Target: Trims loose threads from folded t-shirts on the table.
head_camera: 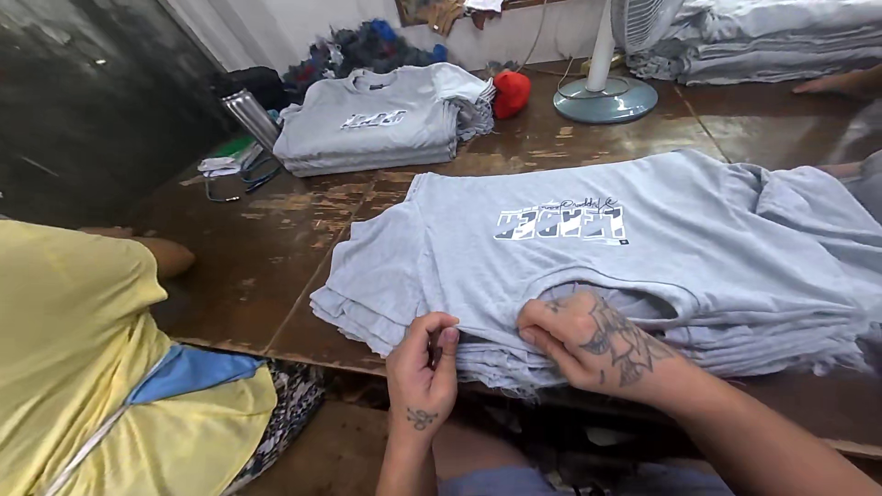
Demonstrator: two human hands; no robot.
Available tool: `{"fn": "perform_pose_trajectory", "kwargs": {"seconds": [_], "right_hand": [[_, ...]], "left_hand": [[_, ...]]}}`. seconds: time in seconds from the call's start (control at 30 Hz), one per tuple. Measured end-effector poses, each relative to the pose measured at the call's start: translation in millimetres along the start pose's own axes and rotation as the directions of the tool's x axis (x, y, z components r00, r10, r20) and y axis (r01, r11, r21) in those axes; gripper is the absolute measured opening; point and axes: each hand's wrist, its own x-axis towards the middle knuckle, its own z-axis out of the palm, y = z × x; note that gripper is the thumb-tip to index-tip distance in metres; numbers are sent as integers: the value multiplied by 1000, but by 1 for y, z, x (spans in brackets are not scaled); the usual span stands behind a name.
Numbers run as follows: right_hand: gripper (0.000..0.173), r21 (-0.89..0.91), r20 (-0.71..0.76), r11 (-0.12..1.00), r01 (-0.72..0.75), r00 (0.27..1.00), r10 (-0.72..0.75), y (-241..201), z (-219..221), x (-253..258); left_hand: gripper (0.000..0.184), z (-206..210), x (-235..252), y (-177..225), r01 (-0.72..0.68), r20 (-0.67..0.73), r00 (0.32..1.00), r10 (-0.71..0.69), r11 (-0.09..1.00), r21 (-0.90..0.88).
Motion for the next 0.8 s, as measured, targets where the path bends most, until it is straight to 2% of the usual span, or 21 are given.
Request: {"fn": "perform_pose_trajectory", "kwargs": {"seconds": [0.2,0.23,0.3,0.37,0.47,0.57,0.7,0.8], "right_hand": [[25,80,-37,997,-18,999,21,1,-7,-7],[25,88,-42,996,-22,999,25,1,-7,-8],[24,109,-51,994,-29,998,35,2,-8,-9],[25,117,-62,993,-33,997,41,2,-9,-9],[25,96,-83,995,-36,996,44,1,-8,-10],[26,64,-104,997,-32,994,38,0,-7,-10],[25,50,-121,998,-33,992,39,1,-6,-9],[27,99,-184,994,35,983,-17,-4,-13,-18]], "left_hand": [[25,-3,3,4,2,54,999,-5,998,55],[28,-6,5,7,21,79,996,-27,997,73],[47,-14,9,18,29,169,984,-57,986,162],[49,-23,15,31,-54,273,962,-13,970,237],[36,-30,23,50,-250,421,901,103,917,310],[33,-25,30,65,-388,505,849,156,834,393],[30,-19,34,69,-451,517,834,193,779,436],[31,-24,32,63,-339,463,874,146,867,366]]}}
